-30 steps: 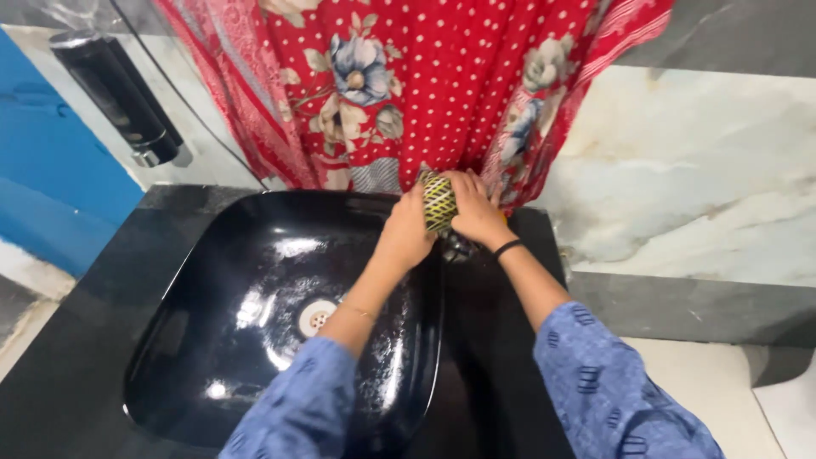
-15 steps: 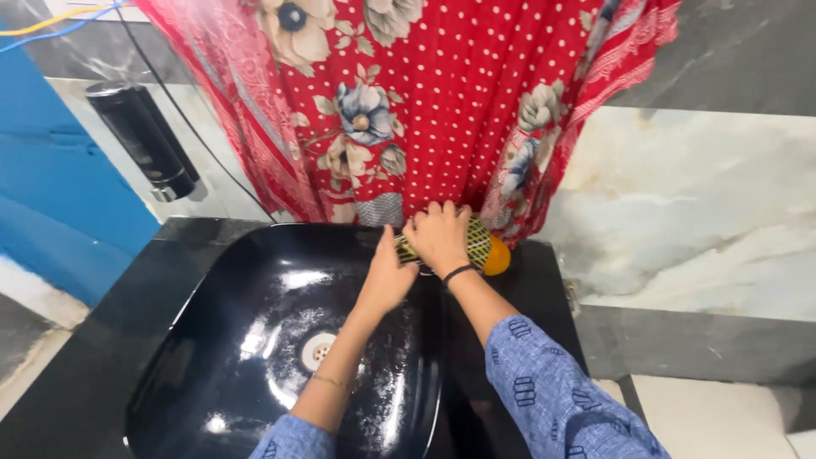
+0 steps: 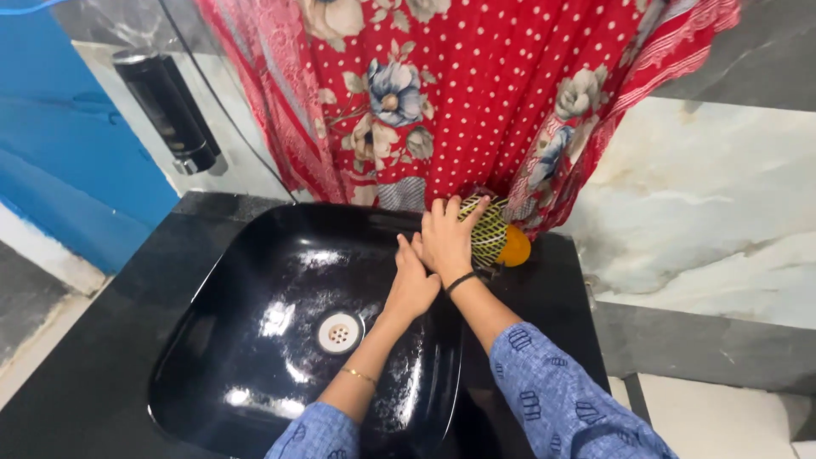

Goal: The person wrings out a cloth over a sink basin, folds it, and wipes down the faucet by hand using the cloth.

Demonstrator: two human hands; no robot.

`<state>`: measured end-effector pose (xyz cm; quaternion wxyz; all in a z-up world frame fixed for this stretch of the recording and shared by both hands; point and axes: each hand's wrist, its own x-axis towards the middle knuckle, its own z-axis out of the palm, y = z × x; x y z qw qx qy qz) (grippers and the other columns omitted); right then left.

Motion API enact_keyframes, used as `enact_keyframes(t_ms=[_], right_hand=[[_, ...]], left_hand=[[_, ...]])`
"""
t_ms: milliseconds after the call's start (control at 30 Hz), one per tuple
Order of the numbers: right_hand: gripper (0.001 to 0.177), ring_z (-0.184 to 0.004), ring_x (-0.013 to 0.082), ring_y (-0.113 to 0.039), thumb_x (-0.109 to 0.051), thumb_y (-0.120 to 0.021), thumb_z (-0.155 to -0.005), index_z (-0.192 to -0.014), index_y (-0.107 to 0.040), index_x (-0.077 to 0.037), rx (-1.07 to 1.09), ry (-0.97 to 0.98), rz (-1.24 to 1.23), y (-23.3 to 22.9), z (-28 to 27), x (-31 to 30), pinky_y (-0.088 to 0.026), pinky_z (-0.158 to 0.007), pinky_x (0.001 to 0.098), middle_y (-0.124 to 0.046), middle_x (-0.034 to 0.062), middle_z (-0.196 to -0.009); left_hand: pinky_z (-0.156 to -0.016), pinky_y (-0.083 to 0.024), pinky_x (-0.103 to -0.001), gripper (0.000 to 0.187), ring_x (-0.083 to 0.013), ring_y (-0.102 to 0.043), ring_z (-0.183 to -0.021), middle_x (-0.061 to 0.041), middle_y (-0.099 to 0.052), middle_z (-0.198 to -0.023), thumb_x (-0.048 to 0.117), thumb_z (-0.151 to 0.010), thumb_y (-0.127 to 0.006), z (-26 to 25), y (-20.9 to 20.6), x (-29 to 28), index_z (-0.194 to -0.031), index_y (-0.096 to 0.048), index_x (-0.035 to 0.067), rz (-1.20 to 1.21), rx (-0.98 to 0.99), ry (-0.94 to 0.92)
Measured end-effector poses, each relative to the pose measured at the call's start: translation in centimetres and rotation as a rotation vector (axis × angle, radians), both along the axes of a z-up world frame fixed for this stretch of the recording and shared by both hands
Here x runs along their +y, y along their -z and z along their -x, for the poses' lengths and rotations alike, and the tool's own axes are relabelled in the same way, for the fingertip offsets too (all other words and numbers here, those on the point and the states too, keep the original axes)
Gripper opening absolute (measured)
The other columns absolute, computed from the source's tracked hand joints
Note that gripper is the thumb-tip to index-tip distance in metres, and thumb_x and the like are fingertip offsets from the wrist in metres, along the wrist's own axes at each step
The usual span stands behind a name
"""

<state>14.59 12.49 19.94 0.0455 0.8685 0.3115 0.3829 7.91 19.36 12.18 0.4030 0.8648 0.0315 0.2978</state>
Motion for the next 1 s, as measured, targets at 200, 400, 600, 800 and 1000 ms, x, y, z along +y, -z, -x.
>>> enact_keyframes(t_ms=[200, 400, 600, 800, 1000], right_hand=[[0.027, -0.116, 0.0361, -0.053, -0.034, -0.063, -0.086, -0.098, -0.071, -0.012, -0.092, 0.04, 0.115, 1.8, -1.1, 0.4, -0.022, -0.104, 0.083, -0.06, 0.0101, -0.104], [0.019, -0.106, 0.034, -0.055, -0.026, -0.058, -0.089, -0.095, -0.07, -0.012, -0.098, -0.004, 0.113, 2.8, -2.3, 0.9, -0.025, -0.103, 0.0827, -0.061, 0.0095, -0.097], [0.019, -0.108, 0.031, -0.054, -0.028, -0.064, -0.085, -0.097, -0.07, -0.015, -0.06, -0.036, 0.234, 1.8, -1.7, 0.0, -0.025, -0.105, 0.0821, -0.06, 0.0061, -0.098], [0.039, -0.106, 0.0329, -0.054, -0.044, -0.075, -0.071, -0.098, -0.07, -0.016, 0.009, -0.243, 0.368, -0.7, -1.2, -2.4, -0.03, -0.101, 0.0785, -0.059, 0.0075, -0.099], [0.031, -0.087, 0.0313, -0.058, -0.042, -0.073, -0.075, -0.086, -0.067, -0.014, -0.064, -0.508, 0.489, -1.8, -4.0, -3.2, -0.046, -0.082, 0.0588, -0.059, 0.0087, -0.085]], left_hand=[[-0.099, -0.049, -0.047, 0.094, -0.048, -0.052, -0.124, -0.03, -0.041, -0.144, 0.008, -0.078, -0.071, 3.1, -3.6, -0.1, -0.155, -0.019, -0.008, 0.016, 0.126, -0.095], [-0.1, -0.05, -0.046, 0.088, -0.0468, -0.051, -0.128, -0.028, -0.041, -0.145, 0.001, -0.075, -0.066, 4.0, -3.9, 0.4, -0.153, -0.026, -0.007, 0.019, 0.064, -0.011], [-0.099, -0.05, -0.047, 0.086, -0.0455, -0.051, -0.128, -0.027, -0.043, -0.146, 0.0, -0.074, -0.065, 3.8, -3.2, 1.2, -0.151, -0.029, -0.006, -0.054, 0.028, -0.01], [-0.095, -0.052, -0.047, 0.082, -0.0425, -0.057, -0.122, -0.023, -0.047, -0.143, 0.003, -0.079, -0.066, 3.7, -2.9, 1.7, -0.153, -0.031, -0.002, -0.069, 0.112, -0.015], [-0.09, -0.053, -0.048, 0.088, -0.0429, -0.061, -0.112, -0.024, -0.052, -0.131, 0.004, -0.075, -0.068, 4.5, -3.4, 1.4, -0.154, -0.028, -0.001, -0.095, 0.195, 0.025]])
